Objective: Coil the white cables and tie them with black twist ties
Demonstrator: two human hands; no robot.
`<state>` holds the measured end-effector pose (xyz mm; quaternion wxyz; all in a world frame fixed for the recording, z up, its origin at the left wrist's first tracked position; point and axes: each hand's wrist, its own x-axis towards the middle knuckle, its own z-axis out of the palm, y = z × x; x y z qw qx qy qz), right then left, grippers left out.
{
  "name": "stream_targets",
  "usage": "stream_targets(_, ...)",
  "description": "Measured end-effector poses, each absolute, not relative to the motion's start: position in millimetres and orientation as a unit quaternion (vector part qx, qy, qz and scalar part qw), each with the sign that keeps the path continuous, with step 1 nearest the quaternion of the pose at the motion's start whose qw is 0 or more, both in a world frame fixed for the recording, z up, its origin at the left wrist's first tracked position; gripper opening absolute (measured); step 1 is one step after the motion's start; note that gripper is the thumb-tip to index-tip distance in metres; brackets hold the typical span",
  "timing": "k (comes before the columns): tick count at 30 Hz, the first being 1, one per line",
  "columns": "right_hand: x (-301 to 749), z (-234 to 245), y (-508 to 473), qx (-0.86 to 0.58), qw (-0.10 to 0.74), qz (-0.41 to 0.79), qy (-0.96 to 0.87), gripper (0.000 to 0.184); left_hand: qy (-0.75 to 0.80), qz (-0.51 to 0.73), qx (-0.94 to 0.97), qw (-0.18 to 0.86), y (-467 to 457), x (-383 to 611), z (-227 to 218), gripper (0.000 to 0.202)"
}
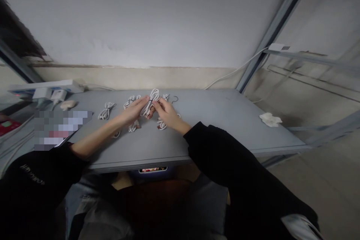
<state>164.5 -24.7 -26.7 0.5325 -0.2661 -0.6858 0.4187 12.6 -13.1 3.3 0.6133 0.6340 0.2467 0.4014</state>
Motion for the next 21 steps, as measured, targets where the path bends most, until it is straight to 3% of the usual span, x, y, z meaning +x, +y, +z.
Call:
stream_targets(3, 163.7, -23.9, -25.9, -0.266, 0.535, 0.411, -0.689, 0.028, 0.277, 0.409, 0.651, 0.576, -15.7, 12.5, 3.4, 0.031)
stream_targets(10, 169.0, -21.5, -31.3, -0.351, 0.501, 0.205, -0.764, 0.026, 0.313, 0.447, 0.609, 0.576, -20.0, 20.6, -1.4, 0.028)
stream_targets(13, 168.8, -22.1, -31.3, -0.361, 0.488, 0.172, -0.776, 0.024, 0.338, 0.460, 0.613, 0.546, -20.9, 22.2, -2.4, 0.032)
stream_targets(17, 164.2, -24.5, -28.1, -0.348, 0.497, 0.264, -0.750, 0.028, 0.351, 0.468, 0.629, 0.512, -22.5, 23.5, -5.3, 0.034)
stream_targets(21, 164.6, -19.8, -26.5, -0.309, 0.490, 0.428, -0.694, 0.036, 0.339, 0.492, 0.632, 0.494, -23.7, 23.4, -8.6, 0.031)
